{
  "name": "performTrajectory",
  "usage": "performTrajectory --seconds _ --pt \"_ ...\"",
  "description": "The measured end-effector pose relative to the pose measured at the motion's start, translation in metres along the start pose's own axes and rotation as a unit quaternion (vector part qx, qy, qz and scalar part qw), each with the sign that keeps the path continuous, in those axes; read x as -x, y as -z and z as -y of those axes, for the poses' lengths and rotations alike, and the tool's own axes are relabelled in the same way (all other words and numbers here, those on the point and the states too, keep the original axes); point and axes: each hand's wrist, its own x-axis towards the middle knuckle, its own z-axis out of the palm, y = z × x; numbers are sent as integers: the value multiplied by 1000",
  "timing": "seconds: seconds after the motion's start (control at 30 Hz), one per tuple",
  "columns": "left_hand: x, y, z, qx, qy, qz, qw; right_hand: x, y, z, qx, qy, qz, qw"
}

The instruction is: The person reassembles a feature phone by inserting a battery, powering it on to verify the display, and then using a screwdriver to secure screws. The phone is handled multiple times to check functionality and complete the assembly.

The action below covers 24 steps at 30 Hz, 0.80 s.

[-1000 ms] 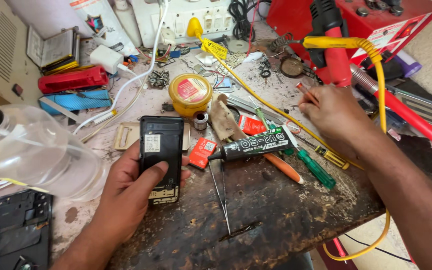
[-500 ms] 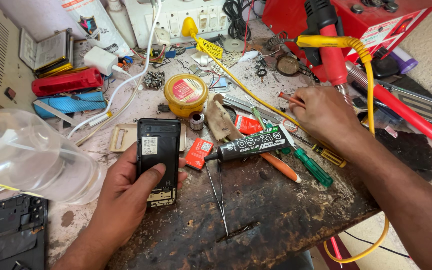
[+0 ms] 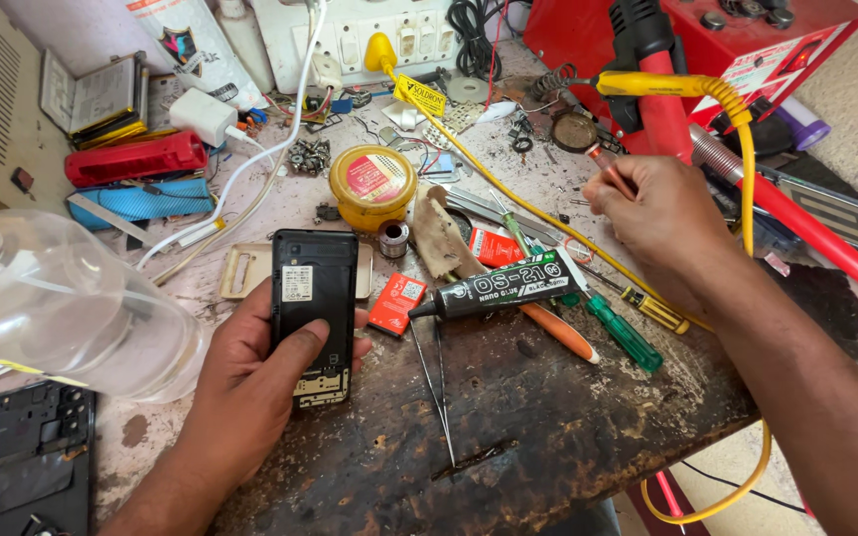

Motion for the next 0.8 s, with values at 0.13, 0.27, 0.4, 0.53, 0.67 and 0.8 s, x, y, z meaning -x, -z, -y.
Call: performTrajectory --seconds 0.13,0.27,0.4,0.53,0.67,0.8 --pt "0 0 -3 5 -58 -29 998 18 1 15 -65 87 51 993" --pt "0 0 -5 18 -124 -57 990 62 -26 44 -32 195 174 965" --pt "3 1 -3 9 -134 -58 989 104 -60 76 29 420 213 882" --pt "1 -1 -2 9 -139 -61 988 113 -82 95 119 409 237 873" --pt "-2 0 1 4 -128 -66 990 108 -81 95 109 437 208 869" --pt "-1 3 4 -23 -125 -68 990 100 -59 84 157 380 124 903"
